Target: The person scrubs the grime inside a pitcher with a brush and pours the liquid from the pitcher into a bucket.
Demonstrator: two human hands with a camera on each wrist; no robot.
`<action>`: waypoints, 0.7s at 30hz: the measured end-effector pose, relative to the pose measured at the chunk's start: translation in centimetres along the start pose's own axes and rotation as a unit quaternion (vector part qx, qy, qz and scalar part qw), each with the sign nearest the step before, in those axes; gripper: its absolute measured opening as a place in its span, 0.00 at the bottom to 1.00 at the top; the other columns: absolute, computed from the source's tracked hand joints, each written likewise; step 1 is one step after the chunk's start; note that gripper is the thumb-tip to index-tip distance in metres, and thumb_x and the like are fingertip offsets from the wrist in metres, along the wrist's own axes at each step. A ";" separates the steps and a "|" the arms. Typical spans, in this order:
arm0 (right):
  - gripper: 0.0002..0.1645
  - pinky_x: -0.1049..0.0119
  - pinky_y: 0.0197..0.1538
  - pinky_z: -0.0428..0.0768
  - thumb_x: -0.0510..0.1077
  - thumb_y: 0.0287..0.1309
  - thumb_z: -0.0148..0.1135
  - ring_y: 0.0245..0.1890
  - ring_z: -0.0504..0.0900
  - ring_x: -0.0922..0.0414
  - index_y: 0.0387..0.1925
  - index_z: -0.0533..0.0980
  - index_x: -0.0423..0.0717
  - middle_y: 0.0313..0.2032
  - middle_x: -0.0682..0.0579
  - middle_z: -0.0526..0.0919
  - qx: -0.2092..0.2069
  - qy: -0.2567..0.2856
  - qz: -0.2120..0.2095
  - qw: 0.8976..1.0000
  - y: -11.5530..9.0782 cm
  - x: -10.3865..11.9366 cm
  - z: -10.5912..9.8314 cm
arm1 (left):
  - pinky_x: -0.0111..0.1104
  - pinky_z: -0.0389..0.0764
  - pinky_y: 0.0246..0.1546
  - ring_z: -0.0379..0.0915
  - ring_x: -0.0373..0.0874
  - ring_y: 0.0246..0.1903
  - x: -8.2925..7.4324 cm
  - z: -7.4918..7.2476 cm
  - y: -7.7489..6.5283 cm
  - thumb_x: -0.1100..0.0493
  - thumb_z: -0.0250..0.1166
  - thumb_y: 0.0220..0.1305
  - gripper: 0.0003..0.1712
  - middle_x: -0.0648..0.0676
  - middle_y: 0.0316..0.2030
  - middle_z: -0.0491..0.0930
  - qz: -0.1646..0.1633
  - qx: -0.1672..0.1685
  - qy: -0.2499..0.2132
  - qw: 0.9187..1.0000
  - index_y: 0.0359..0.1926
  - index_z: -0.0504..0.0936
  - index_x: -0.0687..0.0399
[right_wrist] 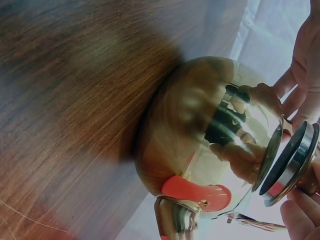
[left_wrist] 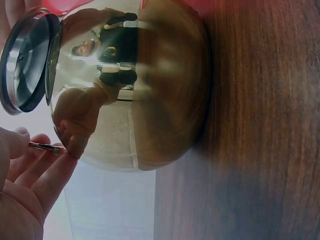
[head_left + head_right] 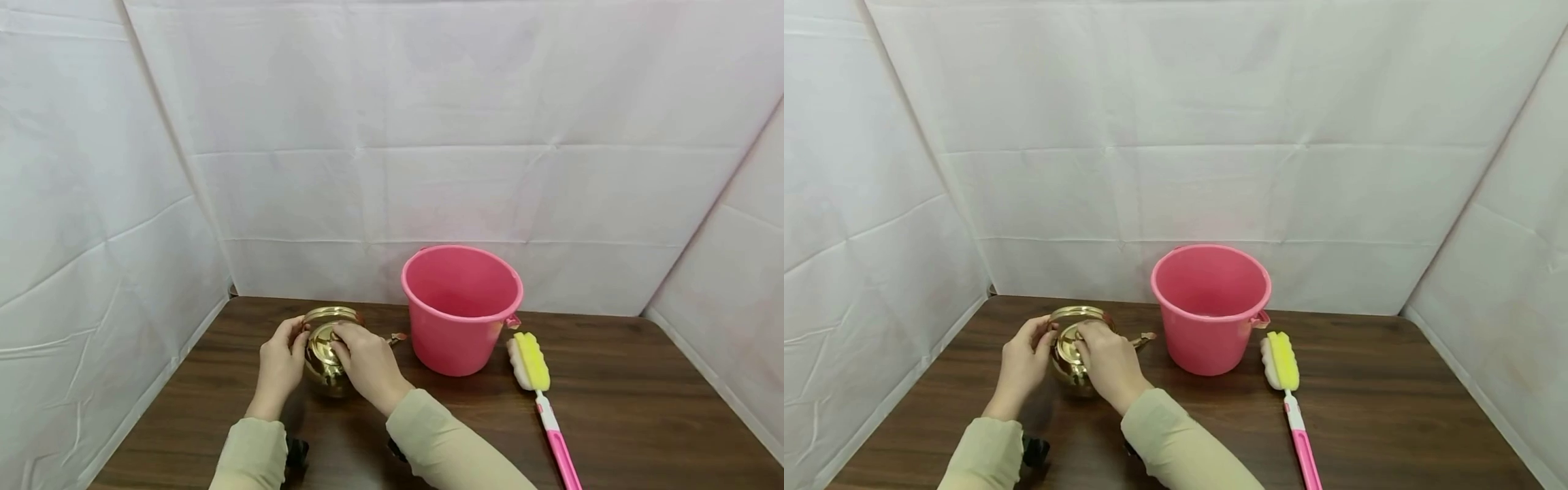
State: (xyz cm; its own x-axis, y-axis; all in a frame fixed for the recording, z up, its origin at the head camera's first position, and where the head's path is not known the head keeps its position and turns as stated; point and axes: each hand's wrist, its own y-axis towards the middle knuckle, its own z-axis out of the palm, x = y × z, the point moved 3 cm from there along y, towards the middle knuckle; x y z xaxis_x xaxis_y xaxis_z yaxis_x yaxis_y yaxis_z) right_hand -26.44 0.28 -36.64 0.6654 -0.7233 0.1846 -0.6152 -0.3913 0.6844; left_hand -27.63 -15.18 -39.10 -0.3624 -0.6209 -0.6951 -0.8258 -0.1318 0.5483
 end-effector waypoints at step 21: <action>0.15 0.67 0.48 0.82 0.43 0.58 0.64 0.49 0.83 0.59 0.47 0.81 0.46 0.46 0.50 0.85 -0.006 0.030 -0.004 1.000 -0.8 -0.1 -0.7 | 0.45 0.82 0.41 0.81 0.56 0.43 0.1 0.0 -0.1 0.70 0.58 0.64 0.12 0.63 0.41 0.83 0.001 -0.010 0.005 1.000 0.49 0.77 0.65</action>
State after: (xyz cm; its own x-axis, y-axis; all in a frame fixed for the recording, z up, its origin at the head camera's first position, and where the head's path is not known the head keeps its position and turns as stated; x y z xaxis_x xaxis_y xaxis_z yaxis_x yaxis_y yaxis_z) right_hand -25.69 1.06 -36.74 0.6937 -0.6856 0.2208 -0.6056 -0.3893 0.6940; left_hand -27.58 -15.19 -39.23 -0.3594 -0.6291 -0.6893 -0.8166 -0.1455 0.5586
